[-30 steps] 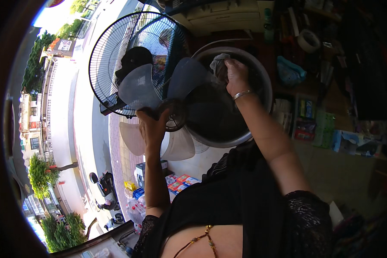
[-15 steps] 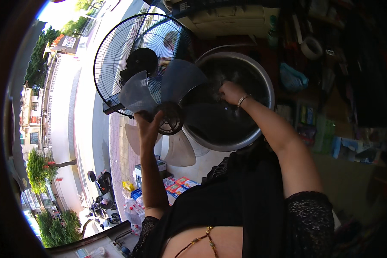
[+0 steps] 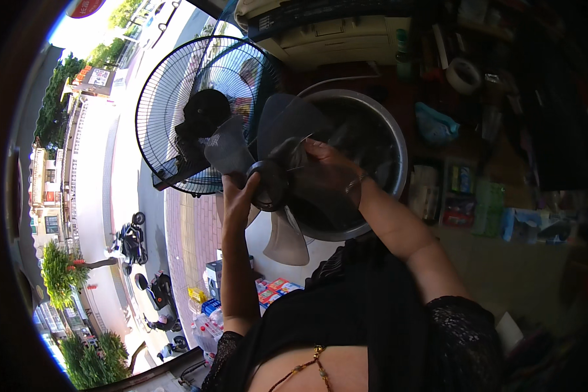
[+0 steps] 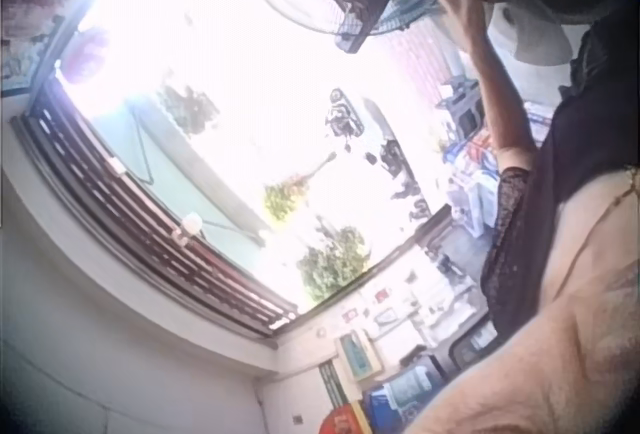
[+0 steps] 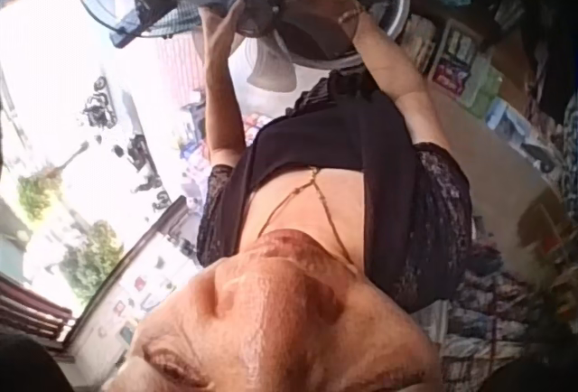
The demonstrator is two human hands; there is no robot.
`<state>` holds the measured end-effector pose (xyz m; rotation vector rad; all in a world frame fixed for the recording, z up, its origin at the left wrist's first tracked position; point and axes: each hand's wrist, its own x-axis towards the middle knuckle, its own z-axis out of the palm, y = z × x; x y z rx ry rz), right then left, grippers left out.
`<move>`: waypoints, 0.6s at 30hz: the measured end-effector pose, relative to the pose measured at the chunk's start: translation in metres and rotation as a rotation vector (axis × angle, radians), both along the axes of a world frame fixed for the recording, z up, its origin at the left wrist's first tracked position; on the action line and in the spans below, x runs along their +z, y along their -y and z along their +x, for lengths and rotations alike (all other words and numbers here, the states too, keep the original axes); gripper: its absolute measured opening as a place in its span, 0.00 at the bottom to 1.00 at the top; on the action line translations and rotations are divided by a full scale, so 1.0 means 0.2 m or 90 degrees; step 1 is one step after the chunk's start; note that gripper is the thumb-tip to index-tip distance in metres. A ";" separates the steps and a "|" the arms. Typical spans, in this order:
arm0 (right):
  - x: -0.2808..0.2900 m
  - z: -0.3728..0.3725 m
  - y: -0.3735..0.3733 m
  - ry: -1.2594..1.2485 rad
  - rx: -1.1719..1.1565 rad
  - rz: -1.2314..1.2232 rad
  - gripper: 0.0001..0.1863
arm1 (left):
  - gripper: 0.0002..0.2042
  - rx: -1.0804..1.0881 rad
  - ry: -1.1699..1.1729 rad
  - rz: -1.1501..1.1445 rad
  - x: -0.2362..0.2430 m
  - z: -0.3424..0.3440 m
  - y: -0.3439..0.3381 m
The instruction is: The person wipes the blades of a standing fan with a cloth. They rotate the fan blade assembly to access each blade and wipe it thoroughly. The task is performed over a metal basin, likely to catch drips.
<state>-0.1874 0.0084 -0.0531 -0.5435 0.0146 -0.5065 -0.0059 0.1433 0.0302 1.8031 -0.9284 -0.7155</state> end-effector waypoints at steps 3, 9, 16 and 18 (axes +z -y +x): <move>-0.11 0.02 -0.01 -0.028 -0.060 -0.029 0.16 | 0.41 -0.017 -0.010 0.045 0.03 -0.02 0.02; -0.06 -0.03 0.04 0.149 -0.072 0.303 0.20 | 0.47 -0.055 0.036 0.110 -0.02 0.01 -0.06; -0.04 -0.14 0.16 0.052 -0.092 0.318 0.22 | 0.35 -0.024 0.079 0.095 -0.04 0.02 -0.08; -0.02 -0.15 0.17 0.028 -0.094 0.316 0.22 | 0.35 -0.021 0.099 0.093 -0.06 0.05 -0.09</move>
